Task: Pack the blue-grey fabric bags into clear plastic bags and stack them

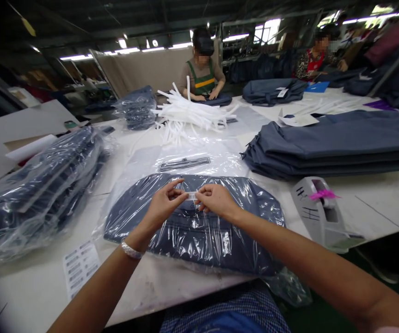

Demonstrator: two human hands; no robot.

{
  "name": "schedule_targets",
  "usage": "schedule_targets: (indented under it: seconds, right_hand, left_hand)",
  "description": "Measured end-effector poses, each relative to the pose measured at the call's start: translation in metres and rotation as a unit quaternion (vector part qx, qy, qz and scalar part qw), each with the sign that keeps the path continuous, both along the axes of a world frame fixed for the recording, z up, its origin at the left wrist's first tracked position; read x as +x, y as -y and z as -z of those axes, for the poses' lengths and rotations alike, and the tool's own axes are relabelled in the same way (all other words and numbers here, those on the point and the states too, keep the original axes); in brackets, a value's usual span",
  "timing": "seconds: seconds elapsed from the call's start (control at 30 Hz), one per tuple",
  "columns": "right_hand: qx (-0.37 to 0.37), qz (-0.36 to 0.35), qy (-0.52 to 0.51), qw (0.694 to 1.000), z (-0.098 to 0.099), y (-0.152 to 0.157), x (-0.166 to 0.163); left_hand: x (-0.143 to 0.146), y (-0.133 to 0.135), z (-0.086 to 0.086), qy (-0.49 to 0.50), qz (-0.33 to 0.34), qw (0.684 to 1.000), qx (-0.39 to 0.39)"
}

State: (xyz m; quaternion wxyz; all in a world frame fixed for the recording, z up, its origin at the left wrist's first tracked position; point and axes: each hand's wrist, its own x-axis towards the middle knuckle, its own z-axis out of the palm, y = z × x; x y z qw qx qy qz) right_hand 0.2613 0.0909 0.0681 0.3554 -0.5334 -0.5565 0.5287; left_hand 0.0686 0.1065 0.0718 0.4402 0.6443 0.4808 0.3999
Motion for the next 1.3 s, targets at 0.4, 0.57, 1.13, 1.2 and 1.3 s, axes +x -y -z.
schedule_targets:
  seconds: [0.4, 0.57, 1.13, 1.2, 1.3]
  right_hand:
    - [0.119, -0.068, 0.382, 0.914, 0.022, -0.037, 0.001]
    - [0.114, -0.079, 0.428, 0.893, 0.023, -0.041, -0.004]
    - [0.106, -0.126, 0.482, 0.861, 0.033, -0.047, -0.012]
    - [0.108, -0.131, 0.493, 0.853, 0.034, -0.048, -0.014]
    - [0.114, -0.134, 0.503, 0.846, 0.032, -0.048, -0.016]
  left_hand:
    - [-0.001, -0.03, 0.038, -0.239, -0.025, 0.971, 0.023]
    - [0.0, -0.029, 0.036, -0.297, -0.029, 0.953, 0.041]
    - [0.006, -0.025, 0.048, -0.37, -0.002, 0.926, 0.079]
    - [0.007, -0.025, 0.051, -0.376, 0.002, 0.923, 0.08]
    - [0.007, -0.024, 0.052, -0.399, -0.002, 0.912, 0.097]
